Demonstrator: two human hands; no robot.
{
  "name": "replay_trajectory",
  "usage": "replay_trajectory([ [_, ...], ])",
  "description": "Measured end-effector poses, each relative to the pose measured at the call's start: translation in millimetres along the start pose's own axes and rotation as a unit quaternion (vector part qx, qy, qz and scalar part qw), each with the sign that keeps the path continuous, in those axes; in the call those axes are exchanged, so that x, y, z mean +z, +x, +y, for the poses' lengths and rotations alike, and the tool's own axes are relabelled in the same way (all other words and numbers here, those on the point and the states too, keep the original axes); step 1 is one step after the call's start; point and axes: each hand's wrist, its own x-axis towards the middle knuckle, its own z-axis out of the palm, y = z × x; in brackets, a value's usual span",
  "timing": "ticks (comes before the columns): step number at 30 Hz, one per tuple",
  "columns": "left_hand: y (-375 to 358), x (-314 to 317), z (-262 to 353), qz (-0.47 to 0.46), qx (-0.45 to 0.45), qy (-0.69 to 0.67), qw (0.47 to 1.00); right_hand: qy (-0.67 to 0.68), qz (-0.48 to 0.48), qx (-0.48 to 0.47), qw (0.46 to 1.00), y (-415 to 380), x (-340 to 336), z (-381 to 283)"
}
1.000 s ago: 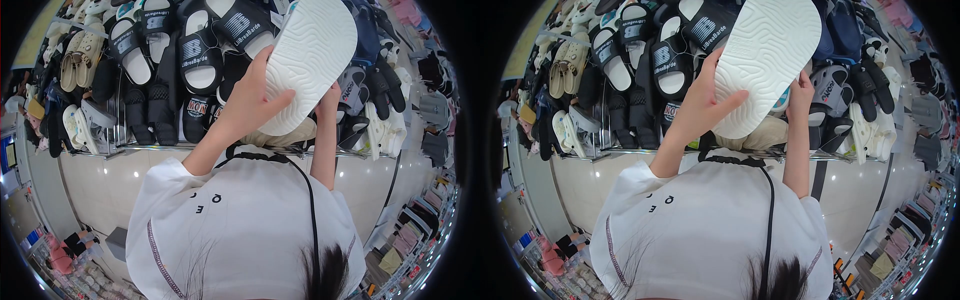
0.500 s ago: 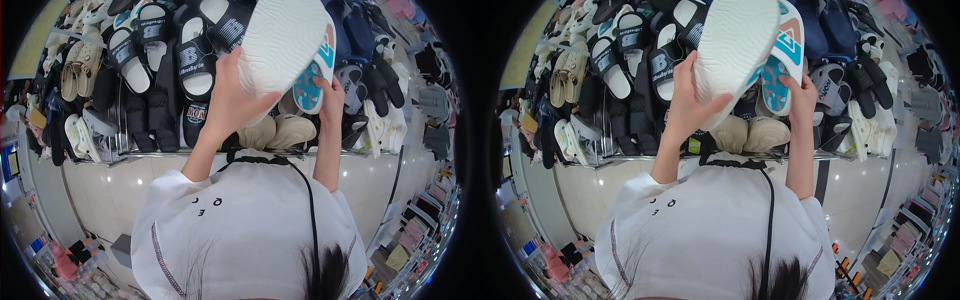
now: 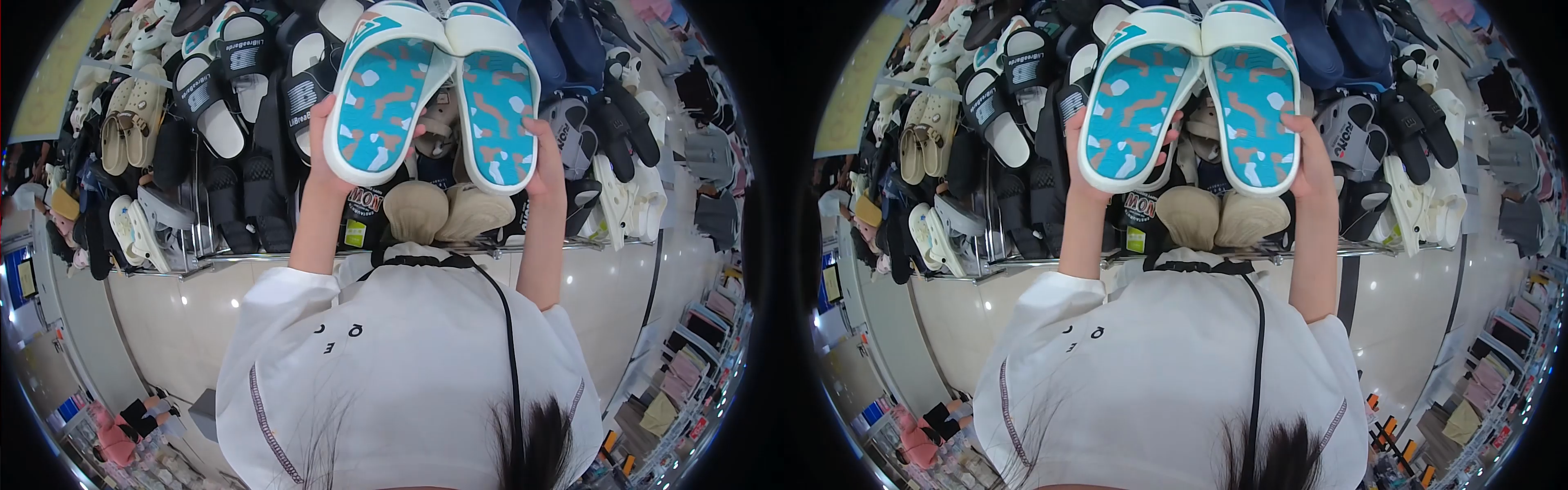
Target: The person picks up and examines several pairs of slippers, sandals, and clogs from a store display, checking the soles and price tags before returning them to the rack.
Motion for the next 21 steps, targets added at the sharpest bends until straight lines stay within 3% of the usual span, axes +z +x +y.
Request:
replay_trajectory([
  [6,1.4,-6.0,-23.1,-0.043,0.016,-0.079,0.996,0.058,-0.088,-0.008,0.994,-8.7,20.4,17.1],
  [8,-0.8,0.2,-25.2,0.009,0.032,-0.031,0.999,0.125,-0.207,-0.005,0.970,-25.3,43.2,11.8],
  [12,-6.0,-28.3,-29.8,0.067,0.038,0.005,0.997,0.076,-0.115,-0.076,0.988,-26.6,24.3,4.8],
  [14,-11.2,-36.5,-32.9,0.140,0.050,0.035,0.988,-0.098,-0.041,-0.115,0.988,-36.3,20.1,3.8],
  [18,-9.6,-38.8,-34.4,0.187,0.095,0.103,0.972,-0.204,-0.066,-0.162,0.963,-51.4,42.4,0.3],
  [20,-10.1,-33.7,-32.5,0.234,0.143,0.256,0.927,-0.392,-0.051,-0.328,0.858,-52.6,55.2,-0.3],
  [21,-10.0,-31.4,-33.2,0.234,0.143,0.256,0.927,-0.393,-0.051,-0.327,0.858,-57.5,62.8,-2.8],
])
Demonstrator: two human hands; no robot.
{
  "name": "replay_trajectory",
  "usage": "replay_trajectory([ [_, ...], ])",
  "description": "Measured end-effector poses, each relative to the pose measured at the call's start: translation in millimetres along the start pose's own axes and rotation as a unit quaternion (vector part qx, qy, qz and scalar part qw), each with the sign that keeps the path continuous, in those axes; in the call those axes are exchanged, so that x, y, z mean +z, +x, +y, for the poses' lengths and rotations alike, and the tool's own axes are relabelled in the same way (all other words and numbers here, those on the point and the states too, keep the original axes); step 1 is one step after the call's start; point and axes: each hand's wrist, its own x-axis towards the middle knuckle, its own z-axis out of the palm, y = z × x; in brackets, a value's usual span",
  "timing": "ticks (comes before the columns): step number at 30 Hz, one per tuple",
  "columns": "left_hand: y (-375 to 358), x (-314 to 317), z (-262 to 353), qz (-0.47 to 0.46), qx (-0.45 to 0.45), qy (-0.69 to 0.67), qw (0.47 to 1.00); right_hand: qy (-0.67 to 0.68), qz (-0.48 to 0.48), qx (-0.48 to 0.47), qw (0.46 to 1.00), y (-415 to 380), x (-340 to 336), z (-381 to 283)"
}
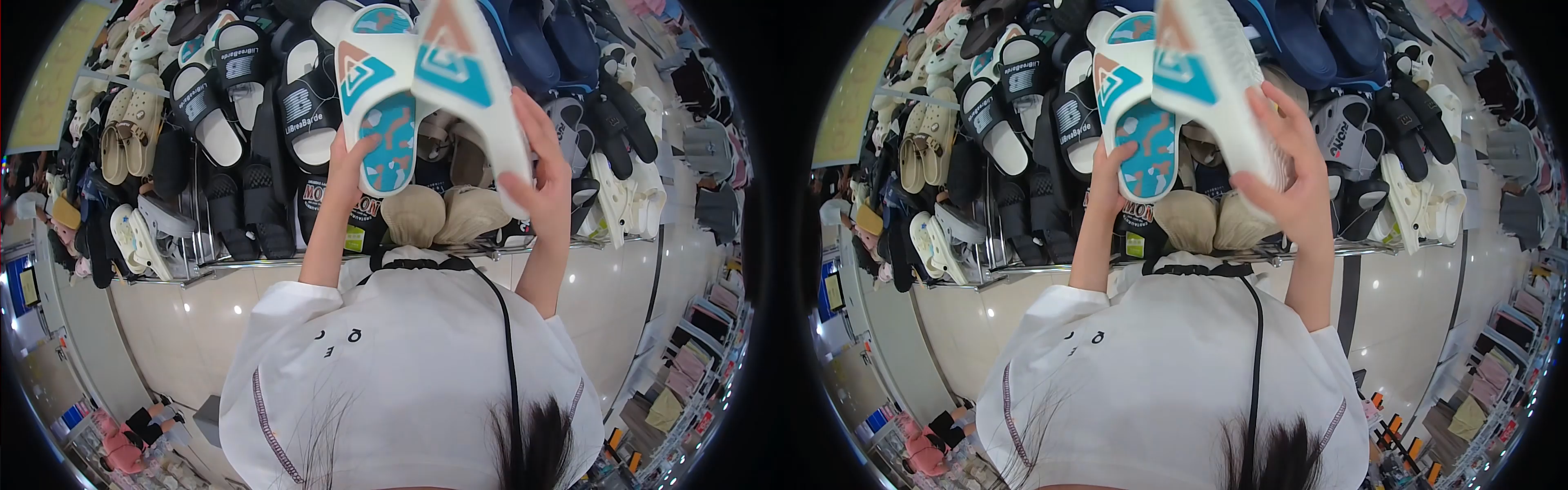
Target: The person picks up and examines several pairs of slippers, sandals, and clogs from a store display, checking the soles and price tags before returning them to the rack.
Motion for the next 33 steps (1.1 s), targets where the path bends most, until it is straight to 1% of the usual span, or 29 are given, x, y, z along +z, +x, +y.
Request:
replay_trajectory([
  [1,-1.1,3.5,-0.4,0.005,0.012,0.046,0.999,-0.156,-0.028,-0.061,0.985,-2.4,2.0,-11.8],
  [2,-1.9,7.2,-1.3,0.010,0.025,0.092,0.995,-0.308,-0.055,-0.120,0.942,-5.4,5.2,-20.7],
  [3,-2.5,11.8,-3.2,0.009,0.024,0.092,0.995,-0.308,-0.054,-0.120,0.942,-9.1,11.9,-26.8],
  [5,-2.0,23.1,-7.9,0.035,0.047,0.030,0.998,-0.462,-0.067,-0.170,0.868,-13.8,27.0,-34.9],
  [6,-3.3,27.9,-8.9,0.042,0.052,0.001,0.998,-0.454,-0.056,-0.188,0.869,-16.0,31.1,-28.6],
  [7,-4.1,28.9,-8.4,0.039,0.052,0.000,0.998,-0.457,-0.053,-0.188,0.868,-18.1,32.8,-24.3],
  [9,-4.8,28.5,-5.7,0.036,0.063,-0.004,0.997,-0.420,-0.027,-0.182,0.889,-20.0,33.3,-19.4],
  [11,-6.1,30.8,0.7,0.038,0.071,-0.008,0.997,-0.406,-0.022,-0.178,0.896,-19.3,31.0,-19.2],
  [13,-6.9,25.9,5.7,0.044,0.061,0.024,0.997,-0.389,-0.017,-0.169,0.906,-19.1,28.8,-17.0],
  [15,-3.9,20.0,8.6,0.051,0.073,0.030,0.996,-0.333,-0.011,-0.151,0.931,-14.4,25.0,-11.8],
  [16,-2.6,17.3,12.1,0.049,0.074,0.026,0.996,-0.334,-0.011,-0.150,0.931,-11.2,22.4,-7.1],
  [18,-0.4,17.2,20.5,0.055,0.076,0.004,0.996,-0.215,-0.007,-0.155,0.964,-4.0,15.5,7.0],
  [19,0.7,16.1,25.1,0.057,0.075,0.001,0.996,-0.217,-0.011,-0.154,0.964,1.4,12.4,16.5],
  [20,2.2,13.7,29.8,0.057,0.077,0.017,0.995,-0.089,-0.006,-0.120,0.989,7.1,9.6,26.8],
  [21,4.3,11.8,34.9,0.057,0.079,0.032,0.995,0.041,-0.001,-0.083,0.996,10.7,7.1,31.9],
  [22,6.8,11.4,39.9,0.058,0.086,0.038,0.994,0.153,0.024,0.018,0.988,10.6,5.0,31.1],
  [23,9.6,10.8,45.8,0.060,0.087,0.036,0.994,0.229,0.040,0.078,0.969,14.2,-7.8,48.3],
  [24,13.0,10.3,52.0,0.047,0.068,0.004,0.997,0.334,0.051,0.127,0.933,21.2,-17.1,53.2],
  [25,16.6,10.1,56.8,0.035,0.050,-0.028,0.998,0.434,0.061,0.174,0.882,28.8,-22.5,56.7],
  [26,20.2,9.5,60.0,-0.001,0.029,-0.048,0.998,0.475,0.050,0.191,0.858,37.5,-23.0,59.3],
  [27,25.8,13.3,62.9,0.003,0.030,-0.050,0.998,0.474,0.048,0.193,0.858,44.6,-20.6,60.3],
  [29,43.1,21.9,66.3,0.010,0.034,-0.103,0.994,0.503,0.003,0.209,0.839,58.4,-14.5,62.9],
  [31,62.0,17.1,69.3,0.020,0.044,-0.084,0.995,0.503,0.014,0.215,0.837,72.4,-11.0,68.2],
  [33,75.9,17.3,74.0,0.015,0.071,-0.013,0.997,0.483,0.025,0.196,0.853,82.4,-6.8,65.8],
])
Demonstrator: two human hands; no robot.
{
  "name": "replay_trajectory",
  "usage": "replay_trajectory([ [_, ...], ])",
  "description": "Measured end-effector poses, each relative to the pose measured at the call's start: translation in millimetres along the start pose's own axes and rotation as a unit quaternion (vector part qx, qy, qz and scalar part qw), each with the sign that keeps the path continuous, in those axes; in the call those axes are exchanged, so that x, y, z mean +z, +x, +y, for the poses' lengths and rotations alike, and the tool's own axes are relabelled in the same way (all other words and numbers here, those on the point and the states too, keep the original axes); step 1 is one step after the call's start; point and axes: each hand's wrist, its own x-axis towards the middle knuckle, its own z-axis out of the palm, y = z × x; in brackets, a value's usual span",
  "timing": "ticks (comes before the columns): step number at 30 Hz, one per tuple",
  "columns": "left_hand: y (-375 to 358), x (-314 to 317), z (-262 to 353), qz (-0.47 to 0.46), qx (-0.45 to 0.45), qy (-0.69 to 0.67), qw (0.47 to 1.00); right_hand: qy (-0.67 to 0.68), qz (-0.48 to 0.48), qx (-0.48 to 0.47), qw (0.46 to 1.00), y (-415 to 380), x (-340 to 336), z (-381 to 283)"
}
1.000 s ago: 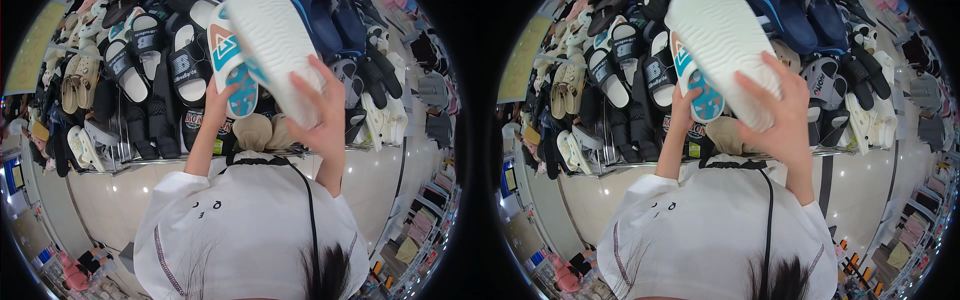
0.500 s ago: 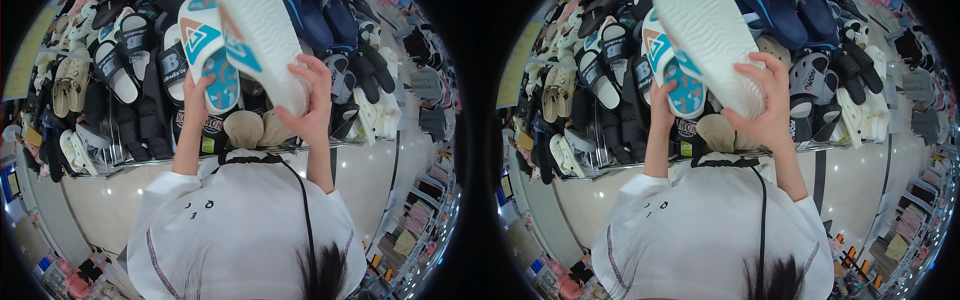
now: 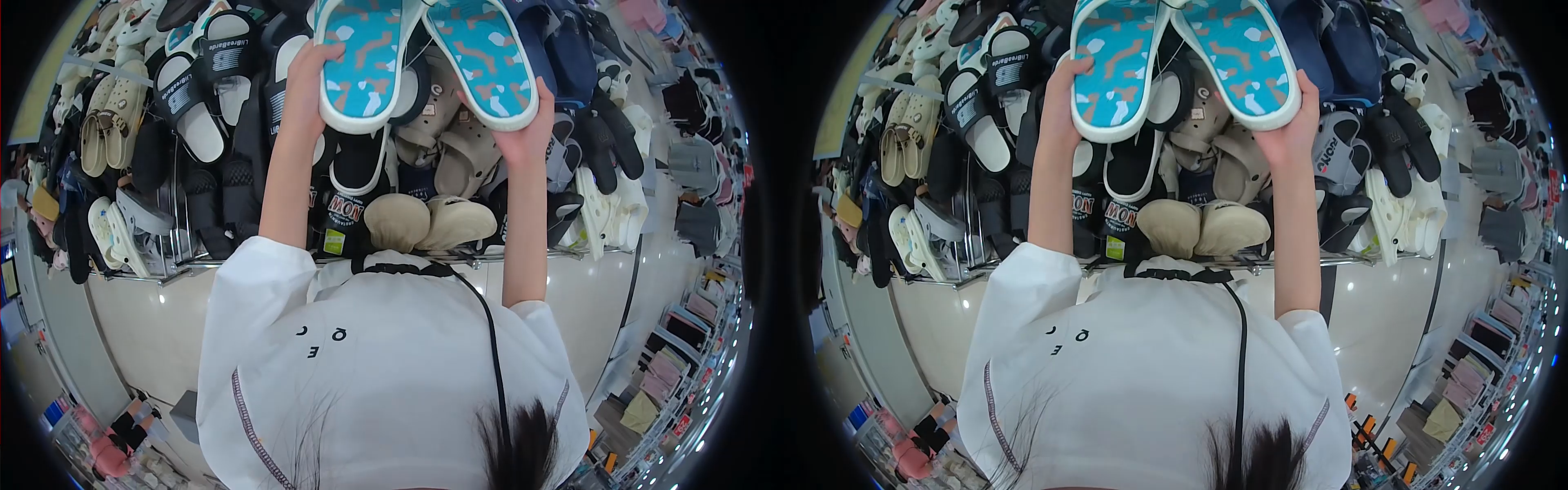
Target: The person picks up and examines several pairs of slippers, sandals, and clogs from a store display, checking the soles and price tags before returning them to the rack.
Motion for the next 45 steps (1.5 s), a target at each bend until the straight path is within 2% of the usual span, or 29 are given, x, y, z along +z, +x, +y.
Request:
replay_trajectory([
  [1,9.2,-2.7,-0.2,0.001,0.027,0.073,0.997,-0.015,0.019,-0.022,0.999,7.6,-7.1,-0.7],
  [2,15.0,-3.6,1.3,0.001,0.027,0.073,0.997,-0.015,0.019,-0.021,0.999,14.3,-14.2,-1.0],
  [4,23.8,-4.5,4.7,0.033,0.010,0.159,0.987,-0.120,0.090,-0.116,0.982,24.3,-26.5,-0.4],
  [6,32.9,-8.5,5.0,0.039,0.001,0.138,0.990,-0.137,0.114,-0.133,0.975,28.1,-32.4,1.9],
  [8,42.8,-16.3,6.0,0.014,-0.013,0.144,0.989,-0.243,0.156,-0.200,0.936,29.2,-32.7,5.9],
  [9,46.1,-15.7,8.5,0.014,-0.015,0.146,0.989,-0.242,0.158,-0.198,0.936,29.4,-32.1,7.2],
  [11,51.8,-12.0,15.2,0.004,-0.005,0.221,0.975,-0.399,0.168,-0.284,0.856,30.7,-30.2,7.7],
  [12,54.1,-10.9,14.0,0.004,-0.005,0.222,0.975,-0.398,0.169,-0.283,0.856,32.8,-32.6,7.8],
  [14,57.5,-8.9,14.0,0.022,0.010,0.264,0.964,-0.607,0.220,-0.390,0.656,36.4,-36.6,9.9],
  [15,60.6,-14.0,12.3,0.020,-0.003,0.277,0.961,-0.605,0.218,-0.391,0.658,33.4,-28.7,14.1],
  [17,55.9,-14.2,13.7,0.016,-0.008,0.288,0.958,-0.706,0.221,-0.558,0.377,17.5,-4.0,28.2],
  [19,47.9,-11.4,13.0,0.014,-0.019,0.305,0.952,-0.745,0.068,-0.504,0.432,3.3,-8.5,49.6],
  [21,38.3,-5.9,14.4,0.013,-0.024,0.310,0.950,-0.772,0.014,-0.405,0.489,-2.7,-9.0,78.0],
  [22,33.3,-3.1,14.9,0.011,-0.028,0.314,0.949,-0.772,0.014,-0.406,0.489,-4.6,-9.1,89.3],
  [24,21.6,-0.4,13.9,0.019,-0.023,0.300,0.953,-0.773,0.071,-0.338,0.532,-5.3,-8.7,106.2],
  [25,16.2,-0.5,13.5,0.028,-0.019,0.286,0.958,-0.766,0.086,-0.337,0.541,-3.9,-8.5,109.8],
  [28,2.0,-9.5,3.8,0.067,-0.021,0.266,0.961,-0.771,0.069,-0.336,0.536,-0.7,-4.6,113.4],
  [29,-5.4,-10.3,-2.1,0.067,0.016,0.213,0.975,-0.771,0.068,-0.336,0.537,0.8,-4.9,114.6],
  [30,-12.1,-14.0,-10.8,0.067,0.017,0.213,0.975,-0.759,0.080,-0.288,0.579,3.2,-6.3,116.2],
  [31,-18.7,-18.9,-21.7,0.093,0.051,0.148,0.983,-0.743,0.091,-0.239,0.618,5.7,-8.3,117.2],
  [32,-25.9,-21.8,-32.3,0.120,0.086,0.081,0.986,-0.744,0.089,-0.240,0.617,8.0,-11.5,117.0],
  [34,-46.7,-17.3,-53.3,0.133,0.091,0.065,0.985,-0.725,0.048,-0.301,0.617,12.1,-21.9,115.8],
  [36,-62.3,-12.1,-73.4,0.139,0.040,0.119,0.982,-0.587,0.082,-0.180,0.785,16.5,-34.0,114.0],
  [37,-67.2,-13.1,-85.4,0.112,0.060,0.156,0.980,-0.474,0.103,-0.125,0.865,6.2,-21.1,106.3],
  [38,-71.5,-13.9,-96.2,0.084,0.078,0.192,0.975,-0.476,0.102,-0.123,0.865,-1.1,-14.8,98.3],
  [40,-81.5,-3.1,-94.6,0.036,0.011,0.166,0.985,-0.333,0.082,0.024,0.939,-14.0,-11.3,82.4],
  [41,-82.5,-1.3,-95.5,0.008,-0.030,0.150,0.988,-0.339,0.083,0.027,0.937,-19.2,-11.7,79.2],
  [45,-87.2,13.8,-92.0,-0.060,-0.063,0.091,0.992,-0.356,0.071,0.024,0.931,-37.1,-11.3,72.9],
])
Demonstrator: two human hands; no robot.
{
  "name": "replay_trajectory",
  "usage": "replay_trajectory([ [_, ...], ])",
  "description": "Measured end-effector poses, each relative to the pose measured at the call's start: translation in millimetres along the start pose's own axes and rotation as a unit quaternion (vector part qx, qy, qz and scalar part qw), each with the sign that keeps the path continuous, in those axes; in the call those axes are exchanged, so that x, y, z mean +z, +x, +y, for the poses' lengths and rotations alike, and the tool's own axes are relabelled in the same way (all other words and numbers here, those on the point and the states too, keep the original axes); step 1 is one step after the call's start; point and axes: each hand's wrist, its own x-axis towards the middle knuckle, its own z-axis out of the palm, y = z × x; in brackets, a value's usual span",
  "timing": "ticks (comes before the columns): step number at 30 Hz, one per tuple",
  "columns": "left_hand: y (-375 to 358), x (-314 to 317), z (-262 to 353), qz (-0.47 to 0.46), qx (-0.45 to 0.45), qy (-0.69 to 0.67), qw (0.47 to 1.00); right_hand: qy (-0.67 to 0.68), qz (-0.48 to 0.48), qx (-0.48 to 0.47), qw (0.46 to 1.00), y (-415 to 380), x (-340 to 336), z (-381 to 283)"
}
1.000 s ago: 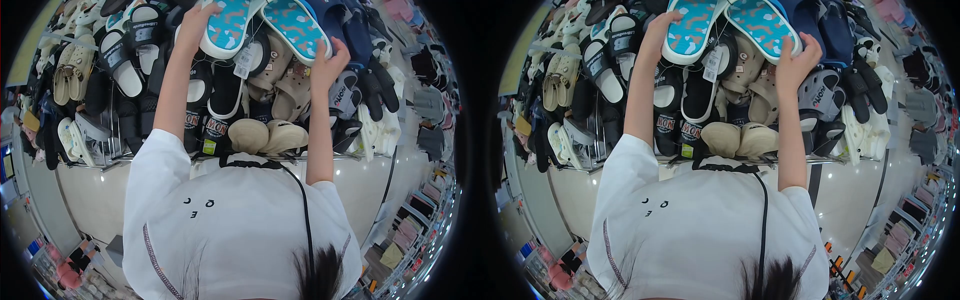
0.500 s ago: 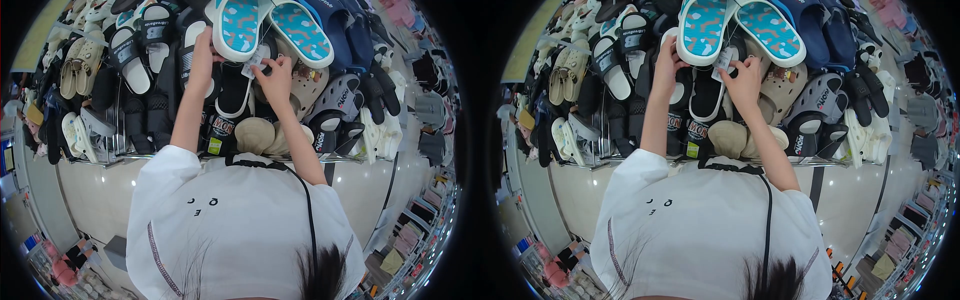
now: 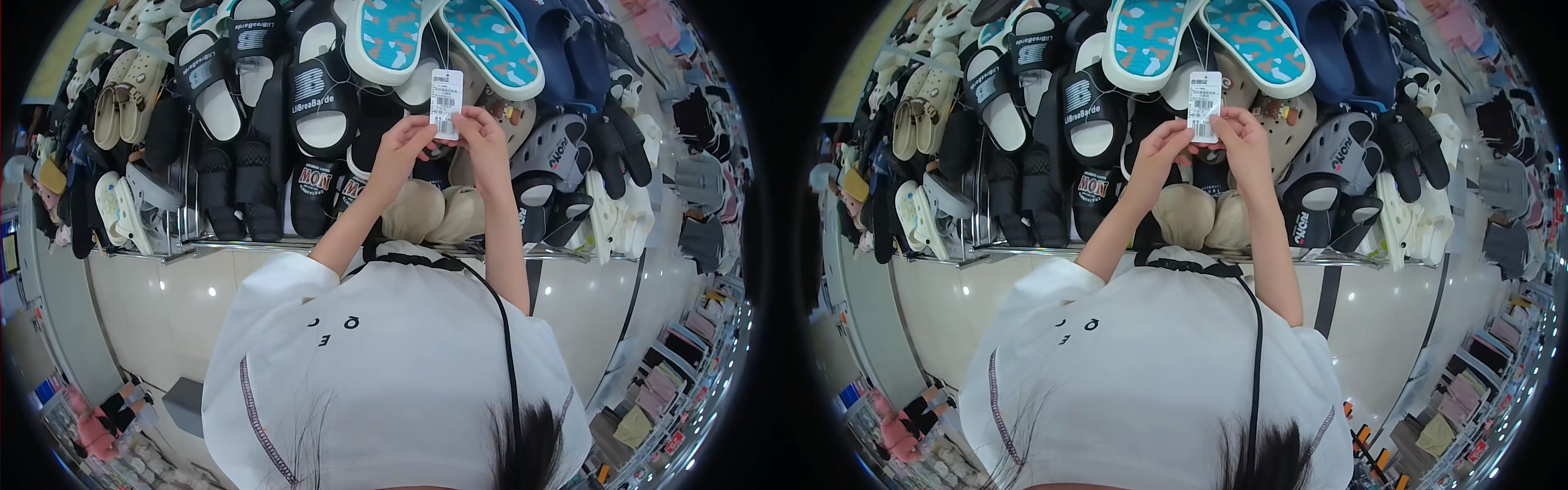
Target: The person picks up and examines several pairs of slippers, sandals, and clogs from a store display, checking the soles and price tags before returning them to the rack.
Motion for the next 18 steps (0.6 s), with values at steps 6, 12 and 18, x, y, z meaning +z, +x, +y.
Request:
replay_trajectory([
  [6,3.1,2.7,-1.5,-0.013,-0.006,0.035,0.999,-0.028,0.011,-0.044,0.999,-2.9,-7.6,9.8],
  [12,6.7,5.9,-13.1,0.011,0.059,0.087,0.994,-0.011,0.036,-0.068,0.997,-8.0,-8.1,15.5],
  [18,4.7,10.0,-10.7,0.032,0.120,0.175,0.977,-0.047,0.043,-0.079,0.995,-7.1,-6.9,21.3],
])
